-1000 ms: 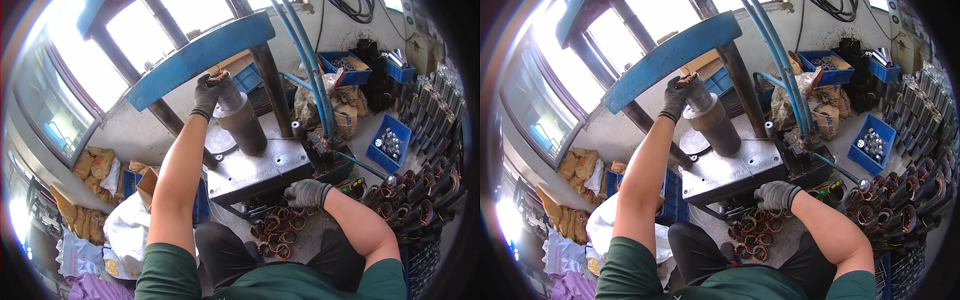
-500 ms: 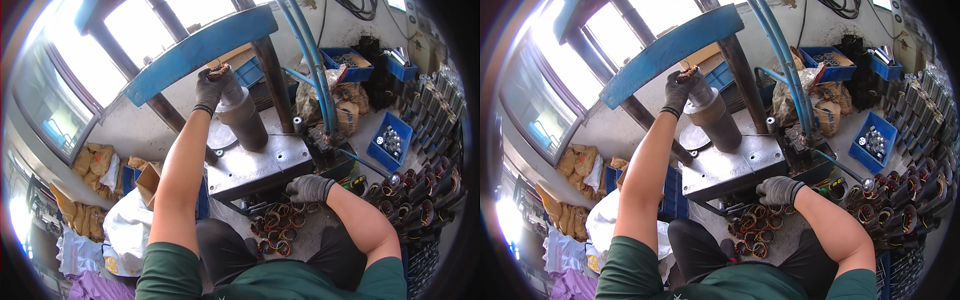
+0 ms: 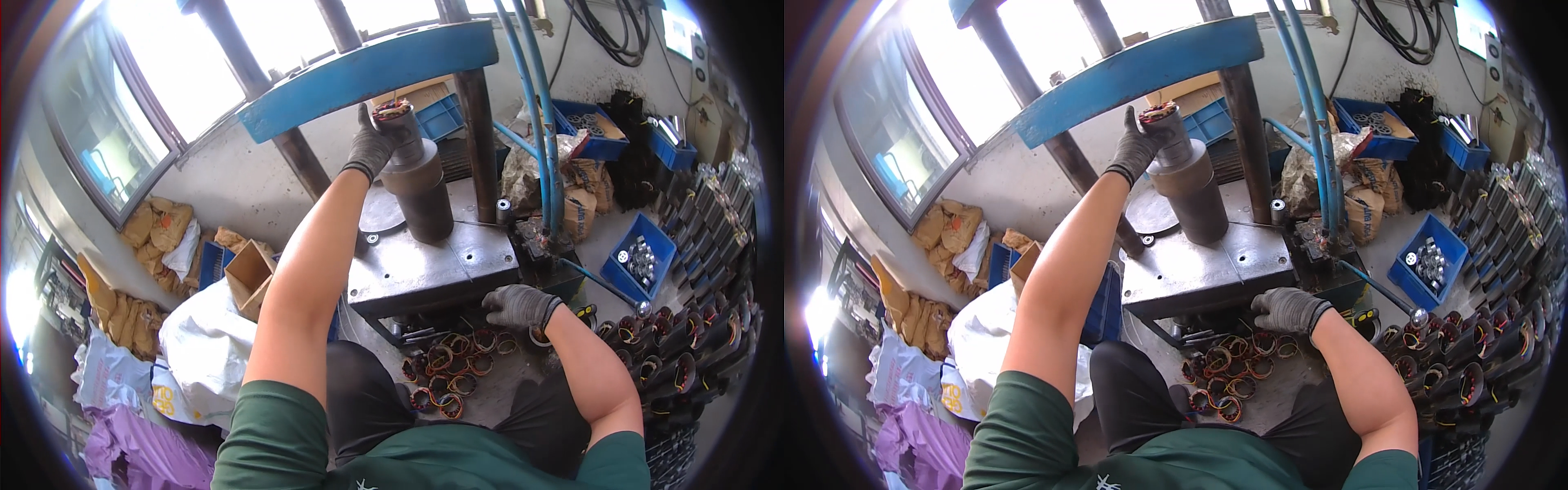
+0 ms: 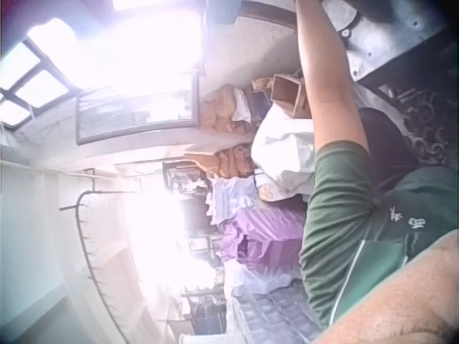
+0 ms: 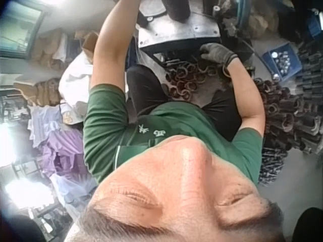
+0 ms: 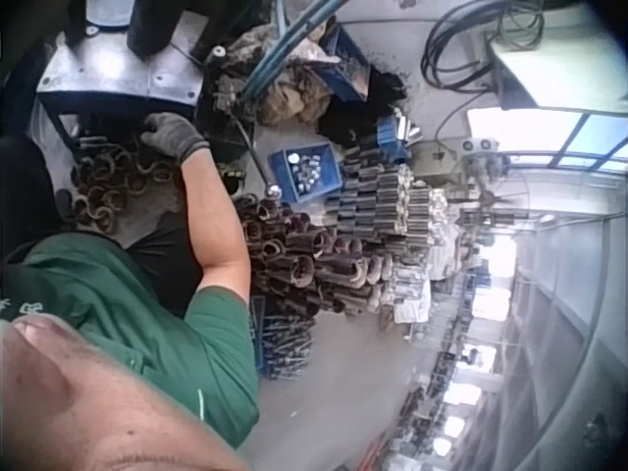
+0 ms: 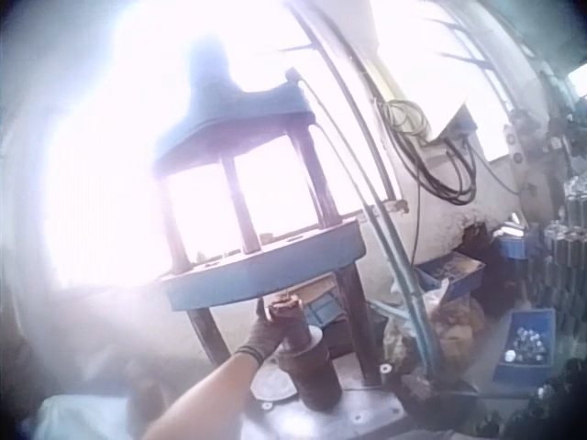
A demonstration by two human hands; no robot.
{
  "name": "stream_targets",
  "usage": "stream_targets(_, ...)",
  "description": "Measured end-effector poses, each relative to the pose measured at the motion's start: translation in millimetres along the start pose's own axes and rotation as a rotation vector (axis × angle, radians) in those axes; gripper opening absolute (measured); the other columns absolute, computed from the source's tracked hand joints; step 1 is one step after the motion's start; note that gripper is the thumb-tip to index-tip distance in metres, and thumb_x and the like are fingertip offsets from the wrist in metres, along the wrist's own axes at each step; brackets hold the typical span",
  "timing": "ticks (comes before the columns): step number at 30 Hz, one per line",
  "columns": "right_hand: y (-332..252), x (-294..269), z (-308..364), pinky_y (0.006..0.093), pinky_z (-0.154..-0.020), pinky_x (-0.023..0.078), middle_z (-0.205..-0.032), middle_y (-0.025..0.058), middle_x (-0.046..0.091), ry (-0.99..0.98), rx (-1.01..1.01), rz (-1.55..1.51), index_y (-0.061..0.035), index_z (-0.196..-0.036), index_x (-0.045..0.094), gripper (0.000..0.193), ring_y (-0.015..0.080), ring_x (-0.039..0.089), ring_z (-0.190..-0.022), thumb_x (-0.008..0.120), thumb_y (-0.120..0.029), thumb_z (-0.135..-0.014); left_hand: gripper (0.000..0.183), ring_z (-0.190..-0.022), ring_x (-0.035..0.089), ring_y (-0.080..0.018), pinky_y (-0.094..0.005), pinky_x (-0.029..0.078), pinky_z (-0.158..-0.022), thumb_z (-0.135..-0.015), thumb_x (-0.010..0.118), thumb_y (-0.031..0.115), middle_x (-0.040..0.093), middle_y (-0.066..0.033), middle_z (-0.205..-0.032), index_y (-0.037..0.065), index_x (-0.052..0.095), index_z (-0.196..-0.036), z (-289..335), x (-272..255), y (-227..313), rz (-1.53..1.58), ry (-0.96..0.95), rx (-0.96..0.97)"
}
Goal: The person places a wire-wound motor stator into a cylindrical metal housing, positions the assembly under a mechanical press, and operates the press to secure the components together.
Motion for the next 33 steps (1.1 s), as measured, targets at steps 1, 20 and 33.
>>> stream_targets(1, -4.6, -1.0, -2.3, 0.0451, -0.107, 0.049, -0.128, 0.0218, 0.069, -0.019, -0.020, 0.016, -0.0039, -0.133, 0.066, 0.053, 0.0385, 0.064, -0.121, 0.065, -0.038, -0.093, 0.109, -0.123, 0.065, -0.0322, -0.0378, 0.054, -0.102, -0.085, 0.085, 0.028, 0.066, -0.0235, -0.131, 0.004, 0.013, -0.163, 2.3, -17.7, -8.7, -0.432, 0.044, 0.067)
stream_targets(20, -24.0, 8.7, 17.3, 0.0366, -0.083, 0.054, -0.096, 0.0155, 0.068, 0.272, 0.009, -0.211, -0.0001, -0.116, 0.068, 0.031, 0.0247, 0.067, -0.087, 0.071, -0.003, -0.085, 0.028, -0.085, 0.066, -0.0162, -0.0315, 0.055, -0.080, -0.095, 0.073, 0.011, 0.070, -0.0065, -0.090, 0.006, 0.070, -0.122, 739.0, -188.8, -245.1, -0.364, 0.437, -0.495)
stream_targets(33, -31.7, -45.0, 92.3, 0.0363, -0.104, 0.049, -0.130, 0.0145, 0.065, 0.531, -0.077, 0.115, -0.0017, -0.128, 0.063, 0.032, 0.0263, 0.065, -0.114, 0.064, 0.000, -0.097, 0.063, -0.135, 0.051, -0.0398, -0.0467, 0.047, -0.111, -0.087, 0.077, 0.025, 0.048, -0.0250, -0.150, 0.009, 0.053, -0.143, 823.7, -179.9, -275.6, -0.946, 0.107, -0.786)
Point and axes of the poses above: each hand's wrist, its own z-axis away from the middle knuckle, its own x-axis out of the palm, y = z × x, the point moved 6 cm from there along -z, towards the middle knuckle
